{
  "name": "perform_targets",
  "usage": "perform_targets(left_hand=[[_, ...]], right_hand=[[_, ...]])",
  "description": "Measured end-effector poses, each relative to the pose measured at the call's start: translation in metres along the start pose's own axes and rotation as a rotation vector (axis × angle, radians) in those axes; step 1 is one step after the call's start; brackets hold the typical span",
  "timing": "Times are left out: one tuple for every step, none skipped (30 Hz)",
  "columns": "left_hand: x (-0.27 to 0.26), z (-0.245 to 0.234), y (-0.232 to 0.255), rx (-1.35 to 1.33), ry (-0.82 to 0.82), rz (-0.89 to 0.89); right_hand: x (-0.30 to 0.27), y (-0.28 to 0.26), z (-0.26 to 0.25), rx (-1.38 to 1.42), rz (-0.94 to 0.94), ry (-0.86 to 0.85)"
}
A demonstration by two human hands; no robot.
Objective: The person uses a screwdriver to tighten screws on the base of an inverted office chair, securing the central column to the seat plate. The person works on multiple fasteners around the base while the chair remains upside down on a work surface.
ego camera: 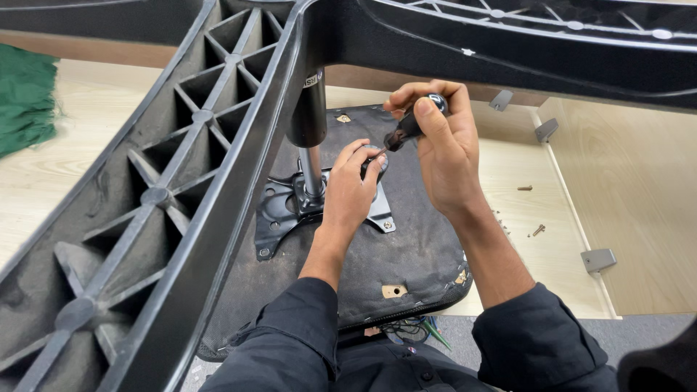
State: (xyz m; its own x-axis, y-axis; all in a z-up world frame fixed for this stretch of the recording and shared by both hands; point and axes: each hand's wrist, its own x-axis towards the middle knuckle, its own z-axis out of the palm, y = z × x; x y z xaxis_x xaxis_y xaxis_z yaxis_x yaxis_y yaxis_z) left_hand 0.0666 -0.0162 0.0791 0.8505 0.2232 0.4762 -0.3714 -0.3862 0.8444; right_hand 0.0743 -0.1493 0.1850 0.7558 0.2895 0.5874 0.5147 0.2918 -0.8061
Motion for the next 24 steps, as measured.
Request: perform_targets(left_hand=[[-0.001, 0.0, 0.001, -0.001, 0.002, 0.001], [-0.002, -0.001, 0.002, -0.001, 0.005, 0.003], [-0.003, -0.001, 0.004, -0.001, 0.006, 0.005], [-0.003, -0.002, 0.005, 0.003, 0.006, 0.004], [-0.003, -0.001, 0.005, 0.006, 0.004, 0.0], [-0.004, 0.001, 0.005, 0.009, 0.002, -0.004], [-0.004, 0.001, 0.006, 0.008, 0.005, -0.009], [-0.004, 0.002, 0.006, 0.007, 0.007, -0.014], [-0.004, 0.004, 0.005, 0.005, 0.009, -0.019], [-0.003, 0.004, 0.005, 0.004, 0.009, -0.021], [-0.003, 0.005, 0.005, 0.001, 0.011, -0.023], [-0.003, 0.005, 0.004, -0.002, 0.013, -0.026], [-0.002, 0.005, 0.003, -0.002, 0.015, -0.018], [-0.002, 0.004, 0.002, -0.003, 0.016, -0.01], [-0.001, 0.004, 0.002, -0.005, 0.017, 0.0], [0.0, 0.003, 0.002, -0.009, 0.018, 0.0], [0.001, 0.003, 0.002, -0.012, 0.019, 0.0], [0.001, 0.003, 0.003, -0.015, 0.02, 0.0], [0.002, 0.003, 0.003, -0.014, 0.019, -0.006], [0.002, 0.004, 0.003, -0.013, 0.018, -0.012], [0.002, 0.004, 0.003, -0.012, 0.017, -0.02], [0.003, 0.004, 0.002, -0.013, 0.017, -0.028], [0.003, 0.003, 0.002, -0.012, 0.014, -0.033], [0.004, 0.002, 0.002, -0.011, 0.012, -0.038]], right_hand=[[0.0, 0.0, 0.0, 0.019, 0.016, 0.002], [0.0, -0.001, 0.001, 0.039, 0.033, 0.004], [0.0, -0.002, 0.001, 0.059, 0.048, 0.007], [-0.001, -0.004, 0.001, 0.09, 0.042, 0.004], [-0.003, -0.005, 0.0, 0.122, 0.038, 0.003], [-0.004, -0.007, -0.001, 0.153, 0.034, 0.002], [-0.005, -0.008, -0.001, 0.172, 0.035, -0.004], [-0.005, -0.009, -0.001, 0.19, 0.036, -0.01], [-0.005, -0.01, -0.001, 0.208, 0.037, -0.015], [-0.005, -0.011, -0.002, 0.143, 0.045, 0.005], [-0.004, -0.011, -0.002, 0.077, 0.052, 0.023], [-0.002, -0.01, -0.001, 0.011, 0.06, 0.041], [0.0, -0.009, -0.001, -0.001, 0.032, 0.018], [0.002, -0.006, 0.0, -0.012, 0.005, -0.005], [0.004, -0.005, 0.001, -0.024, -0.023, -0.028], [0.006, -0.003, 0.001, -0.006, -0.005, -0.019], [0.007, -0.001, 0.001, 0.015, 0.013, -0.009], [0.008, 0.0, 0.0, 0.035, 0.031, 0.0], [0.008, -0.001, -0.001, 0.093, 0.026, -0.014], [0.008, -0.001, -0.001, 0.151, 0.02, -0.028], [0.007, -0.001, -0.002, 0.209, 0.016, -0.043], [0.008, 0.0, -0.002, 0.192, 0.043, -0.021], [0.008, -0.001, -0.001, 0.176, 0.068, 0.003], [0.009, -0.001, 0.0, 0.16, 0.092, 0.027]])
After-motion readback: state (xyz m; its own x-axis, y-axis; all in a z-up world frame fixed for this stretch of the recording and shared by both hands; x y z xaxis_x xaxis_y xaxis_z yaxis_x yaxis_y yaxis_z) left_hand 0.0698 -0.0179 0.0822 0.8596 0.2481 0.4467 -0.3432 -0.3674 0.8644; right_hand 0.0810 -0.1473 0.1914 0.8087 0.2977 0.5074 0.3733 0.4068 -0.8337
